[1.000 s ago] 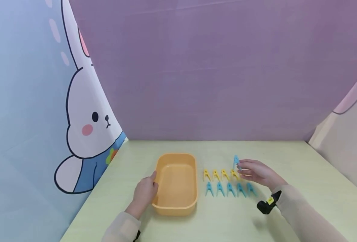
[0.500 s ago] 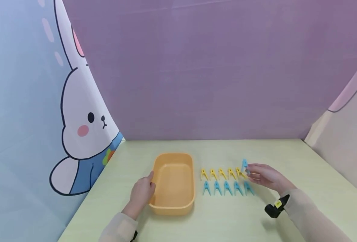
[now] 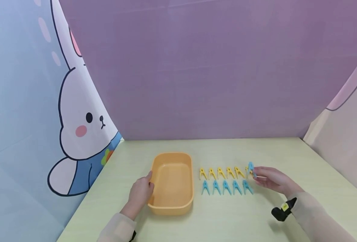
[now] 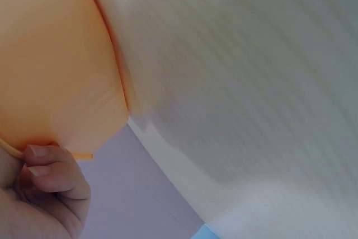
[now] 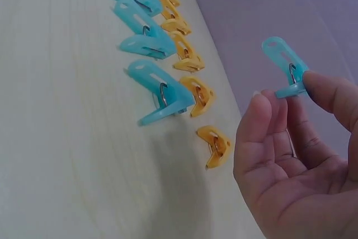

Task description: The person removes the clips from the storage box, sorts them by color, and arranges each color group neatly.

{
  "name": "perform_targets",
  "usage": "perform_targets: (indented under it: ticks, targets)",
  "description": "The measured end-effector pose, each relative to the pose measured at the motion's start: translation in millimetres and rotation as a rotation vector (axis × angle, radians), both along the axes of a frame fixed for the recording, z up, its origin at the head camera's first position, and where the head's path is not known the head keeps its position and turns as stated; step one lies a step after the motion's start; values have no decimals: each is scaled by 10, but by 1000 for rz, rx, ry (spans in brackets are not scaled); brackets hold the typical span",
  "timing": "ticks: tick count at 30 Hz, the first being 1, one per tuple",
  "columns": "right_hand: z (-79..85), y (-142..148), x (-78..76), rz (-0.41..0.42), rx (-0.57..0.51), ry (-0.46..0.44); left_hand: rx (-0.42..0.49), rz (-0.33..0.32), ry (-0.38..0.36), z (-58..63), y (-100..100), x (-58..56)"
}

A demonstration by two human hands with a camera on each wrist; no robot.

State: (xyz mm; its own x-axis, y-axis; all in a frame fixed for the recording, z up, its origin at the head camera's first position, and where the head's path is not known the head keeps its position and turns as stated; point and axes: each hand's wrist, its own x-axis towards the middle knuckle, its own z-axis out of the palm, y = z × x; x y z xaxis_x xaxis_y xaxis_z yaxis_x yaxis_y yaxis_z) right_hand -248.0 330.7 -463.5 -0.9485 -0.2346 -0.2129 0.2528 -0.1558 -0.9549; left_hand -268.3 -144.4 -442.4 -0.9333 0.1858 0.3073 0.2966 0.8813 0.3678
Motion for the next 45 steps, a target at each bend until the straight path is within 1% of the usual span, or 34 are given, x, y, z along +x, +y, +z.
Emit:
perform_targets:
  ticks: [4, 6, 13, 19, 21, 26, 30, 35, 39, 43, 45]
  targets:
    - [-10, 23, 24, 17, -3, -10, 1, -10, 7, -3, 1, -1]
    - [-11, 23, 43, 8, 11, -23, -3, -11, 9, -5, 0, -3]
    - [-76, 58, 113, -72, 148, -86, -4, -9, 11, 9, -3, 5]
    - [-170, 142, 107, -13, 186, -79, -2, -9, 10, 18, 2, 9]
    - [-190, 150, 105, 8, 225, -59, -4, -8, 11, 25, 0, 15]
    - [-222, 131, 124, 18, 350, -8, -4, 0, 5, 34, 6, 16]
    - [-234, 100, 142, 3, 420, 7, -1, -4, 19, 32, 12, 12]
    - [-244, 47, 142, -51, 492, -20, 6, -14, 38, 14, 11, 5]
    - [-246, 6, 138, -90, 553, -43, 16, -12, 27, -2, 6, -8]
    - [-244, -25, 127, -117, 584, -55, 24, -5, 25, -7, -4, -18]
    - [-246, -32, 121, -112, 587, -49, 30, 0, 27, -4, -9, -20]
